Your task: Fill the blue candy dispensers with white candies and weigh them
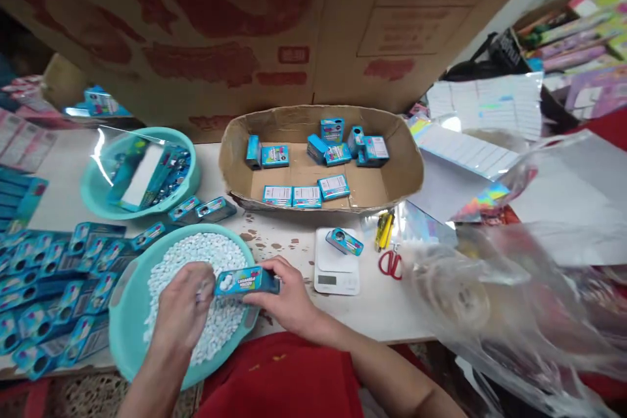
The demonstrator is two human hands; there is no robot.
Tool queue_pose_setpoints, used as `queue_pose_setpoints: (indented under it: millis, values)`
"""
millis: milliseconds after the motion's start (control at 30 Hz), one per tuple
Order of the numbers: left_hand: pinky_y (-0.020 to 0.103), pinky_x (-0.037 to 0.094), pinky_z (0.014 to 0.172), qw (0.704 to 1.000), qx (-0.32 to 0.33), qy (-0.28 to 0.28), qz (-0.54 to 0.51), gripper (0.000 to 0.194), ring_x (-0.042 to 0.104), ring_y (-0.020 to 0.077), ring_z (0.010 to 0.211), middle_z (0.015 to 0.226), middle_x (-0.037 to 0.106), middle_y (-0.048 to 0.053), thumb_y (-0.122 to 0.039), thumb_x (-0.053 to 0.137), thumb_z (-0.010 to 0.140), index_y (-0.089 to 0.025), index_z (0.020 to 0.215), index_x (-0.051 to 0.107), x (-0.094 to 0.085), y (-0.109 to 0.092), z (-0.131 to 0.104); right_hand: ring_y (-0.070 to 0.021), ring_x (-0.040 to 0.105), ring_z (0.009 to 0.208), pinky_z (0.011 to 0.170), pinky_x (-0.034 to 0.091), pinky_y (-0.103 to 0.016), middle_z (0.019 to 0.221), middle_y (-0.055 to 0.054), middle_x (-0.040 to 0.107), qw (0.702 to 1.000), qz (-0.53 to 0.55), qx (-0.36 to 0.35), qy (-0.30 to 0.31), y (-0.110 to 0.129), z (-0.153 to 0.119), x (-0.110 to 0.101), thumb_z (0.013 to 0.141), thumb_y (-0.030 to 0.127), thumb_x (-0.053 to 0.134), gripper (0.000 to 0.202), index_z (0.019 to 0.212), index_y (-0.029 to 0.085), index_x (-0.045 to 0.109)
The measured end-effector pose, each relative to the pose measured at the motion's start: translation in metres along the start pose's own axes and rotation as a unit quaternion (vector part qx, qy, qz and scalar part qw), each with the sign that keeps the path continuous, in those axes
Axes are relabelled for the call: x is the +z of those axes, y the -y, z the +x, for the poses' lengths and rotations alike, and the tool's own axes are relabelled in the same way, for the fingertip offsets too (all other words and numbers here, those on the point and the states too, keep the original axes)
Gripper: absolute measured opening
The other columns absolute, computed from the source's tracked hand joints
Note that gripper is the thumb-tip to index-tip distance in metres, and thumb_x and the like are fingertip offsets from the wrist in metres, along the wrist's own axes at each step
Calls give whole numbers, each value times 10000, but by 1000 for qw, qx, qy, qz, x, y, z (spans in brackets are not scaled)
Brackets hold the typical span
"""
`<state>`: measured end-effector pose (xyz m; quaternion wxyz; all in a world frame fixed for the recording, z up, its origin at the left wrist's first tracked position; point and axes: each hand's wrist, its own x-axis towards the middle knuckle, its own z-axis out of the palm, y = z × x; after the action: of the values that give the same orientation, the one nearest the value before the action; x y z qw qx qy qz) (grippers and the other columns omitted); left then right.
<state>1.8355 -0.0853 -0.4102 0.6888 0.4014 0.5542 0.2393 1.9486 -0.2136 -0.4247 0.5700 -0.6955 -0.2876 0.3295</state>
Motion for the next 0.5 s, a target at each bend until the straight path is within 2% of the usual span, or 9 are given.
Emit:
queue_pose_setpoints:
  millis: [33, 100, 167, 200, 267, 367, 433, 500]
  values:
    - [127, 192, 304, 997, -48, 16, -57, 242, 289, 41, 408, 535, 403, -53, -360, 709, 673, -164, 695, 570, -3, 0, 3, -186, 594, 846, 769, 472, -296, 869, -7, 626, 1000, 26, -2, 8, 0, -1, -5, 604, 388, 816, 394, 921, 224, 648]
    - [111, 222, 293, 985, -122, 15, -118, 213, 344, 41, 412, 567, 436, -31, -348, 631, 759, -153, 718, 553, -10, 1, 10, -184, 594, 853, 791, 472, -298, 873, -5, 632, 997, 74, -9, 27, 1, -4, -16, 598, 427, 811, 418, 927, 224, 651]
    - [111, 305, 326, 978, -173, -2, -115, 127, 433, 55, 461, 626, 498, 3, -256, 585, 791, -137, 754, 559, -14, 3, 15, -181, 593, 844, 789, 473, -296, 867, -4, 631, 995, 93, -12, 40, 1, -6, -29, 584, 430, 817, 423, 917, 223, 658]
    - [113, 321, 339, 977, -191, 9, -98, 83, 453, 58, 478, 655, 519, 14, -208, 587, 779, -128, 785, 568, -13, 4, 18, -180, 593, 838, 783, 473, -294, 862, -3, 629, 995, 91, -11, 40, 1, -7, -37, 579, 418, 821, 413, 907, 223, 662]
    - [106, 262, 325, 976, -202, 71, -47, 134, 420, 42, 457, 666, 525, 7, -168, 637, 729, -122, 840, 579, -3, 6, 20, -182, 594, 827, 766, 479, -292, 857, -6, 621, 997, 76, -2, 16, -1, -12, -55, 584, 382, 823, 380, 891, 224, 664]
    - [114, 139, 335, 971, -160, 169, 58, 256, 345, 20, 421, 606, 502, -21, -257, 742, 636, -128, 767, 564, 32, 9, 19, -191, 608, 811, 730, 505, -295, 878, -23, 619, 995, 75, 19, -67, -6, -27, -91, 621, 347, 797, 340, 902, 221, 652]
    - [130, 153, 365, 954, -140, 228, 139, 305, 349, 27, 421, 545, 478, -36, -314, 766, 586, -133, 701, 550, 66, 13, 17, -202, 622, 811, 719, 525, -305, 905, -40, 631, 986, 76, 34, -143, -13, -42, -118, 638, 335, 781, 334, 918, 214, 645]
    - [154, 190, 388, 924, -129, 291, 213, 284, 374, 49, 426, 497, 454, -48, -328, 743, 575, -144, 679, 553, 104, 16, 15, -214, 635, 807, 719, 540, -323, 904, -51, 652, 974, 62, 46, -214, -21, -57, -145, 647, 327, 774, 337, 931, 206, 640]
